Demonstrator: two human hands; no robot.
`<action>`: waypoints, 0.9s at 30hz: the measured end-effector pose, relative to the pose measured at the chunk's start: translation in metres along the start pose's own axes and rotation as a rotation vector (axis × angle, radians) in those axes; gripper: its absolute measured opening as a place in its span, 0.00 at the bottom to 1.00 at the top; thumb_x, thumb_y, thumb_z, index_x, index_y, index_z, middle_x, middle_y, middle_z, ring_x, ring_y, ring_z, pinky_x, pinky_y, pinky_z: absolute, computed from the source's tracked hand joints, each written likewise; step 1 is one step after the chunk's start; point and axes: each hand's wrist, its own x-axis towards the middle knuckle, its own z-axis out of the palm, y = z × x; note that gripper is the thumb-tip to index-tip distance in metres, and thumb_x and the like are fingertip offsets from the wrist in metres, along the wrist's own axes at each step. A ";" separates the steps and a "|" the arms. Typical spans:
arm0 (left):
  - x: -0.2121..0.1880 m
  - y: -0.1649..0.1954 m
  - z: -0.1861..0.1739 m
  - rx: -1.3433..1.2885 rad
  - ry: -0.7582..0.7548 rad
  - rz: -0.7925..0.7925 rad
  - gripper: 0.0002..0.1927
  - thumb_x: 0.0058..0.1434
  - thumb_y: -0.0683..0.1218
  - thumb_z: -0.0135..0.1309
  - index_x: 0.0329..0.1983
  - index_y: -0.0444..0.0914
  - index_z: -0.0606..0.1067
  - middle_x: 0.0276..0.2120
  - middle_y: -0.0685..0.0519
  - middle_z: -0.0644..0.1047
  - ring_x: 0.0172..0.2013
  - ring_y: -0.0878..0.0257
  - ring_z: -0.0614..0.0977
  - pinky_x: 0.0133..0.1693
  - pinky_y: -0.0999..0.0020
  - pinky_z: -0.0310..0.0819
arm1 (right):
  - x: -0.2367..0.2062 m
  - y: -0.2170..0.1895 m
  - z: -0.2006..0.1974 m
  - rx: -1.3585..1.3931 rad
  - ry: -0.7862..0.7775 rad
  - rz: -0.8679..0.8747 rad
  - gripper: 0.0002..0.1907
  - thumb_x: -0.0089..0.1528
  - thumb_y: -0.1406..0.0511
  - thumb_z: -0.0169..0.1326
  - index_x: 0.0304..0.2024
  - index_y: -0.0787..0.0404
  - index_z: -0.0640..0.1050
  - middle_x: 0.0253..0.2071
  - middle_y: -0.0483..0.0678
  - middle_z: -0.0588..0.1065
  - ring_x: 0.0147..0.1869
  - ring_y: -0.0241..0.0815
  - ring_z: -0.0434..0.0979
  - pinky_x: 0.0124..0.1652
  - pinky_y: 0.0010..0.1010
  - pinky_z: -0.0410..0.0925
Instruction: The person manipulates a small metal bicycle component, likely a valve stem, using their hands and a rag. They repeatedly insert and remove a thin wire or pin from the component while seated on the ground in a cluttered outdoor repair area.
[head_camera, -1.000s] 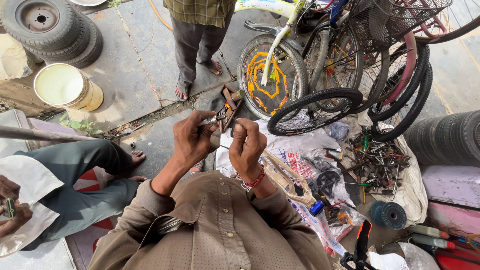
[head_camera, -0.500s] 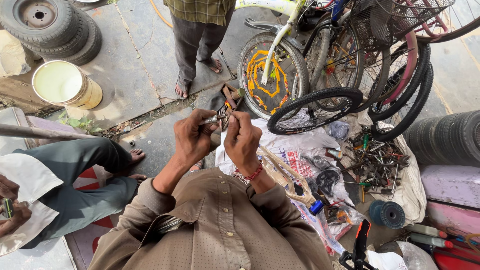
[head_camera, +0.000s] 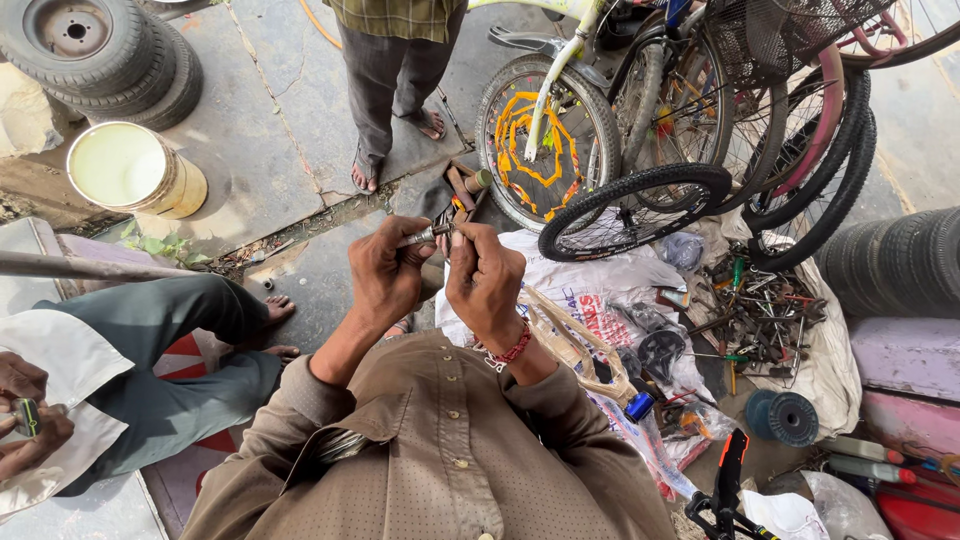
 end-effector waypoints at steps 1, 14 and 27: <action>0.000 0.001 -0.001 0.000 0.010 -0.021 0.08 0.63 0.39 0.62 0.43 0.34 0.77 0.28 0.49 0.80 0.29 0.64 0.82 0.33 0.69 0.73 | -0.002 0.003 0.002 0.001 -0.002 -0.009 0.05 0.71 0.68 0.51 0.45 0.65 0.74 0.31 0.52 0.79 0.31 0.44 0.82 0.29 0.33 0.69; 0.005 0.003 -0.011 -0.020 0.033 0.008 0.10 0.67 0.45 0.62 0.45 0.35 0.76 0.25 0.53 0.75 0.25 0.67 0.75 0.30 0.71 0.67 | 0.011 -0.023 -0.023 -0.040 0.070 -0.183 0.02 0.75 0.70 0.47 0.48 0.63 0.70 0.35 0.53 0.73 0.34 0.48 0.75 0.36 0.35 0.68; 0.002 -0.001 -0.012 -0.094 -0.023 0.004 0.14 0.68 0.49 0.60 0.47 0.34 0.77 0.30 0.53 0.77 0.29 0.67 0.76 0.33 0.71 0.69 | 0.010 -0.025 -0.016 -0.022 -0.032 0.030 0.04 0.73 0.69 0.48 0.46 0.64 0.74 0.25 0.49 0.71 0.24 0.43 0.72 0.27 0.35 0.61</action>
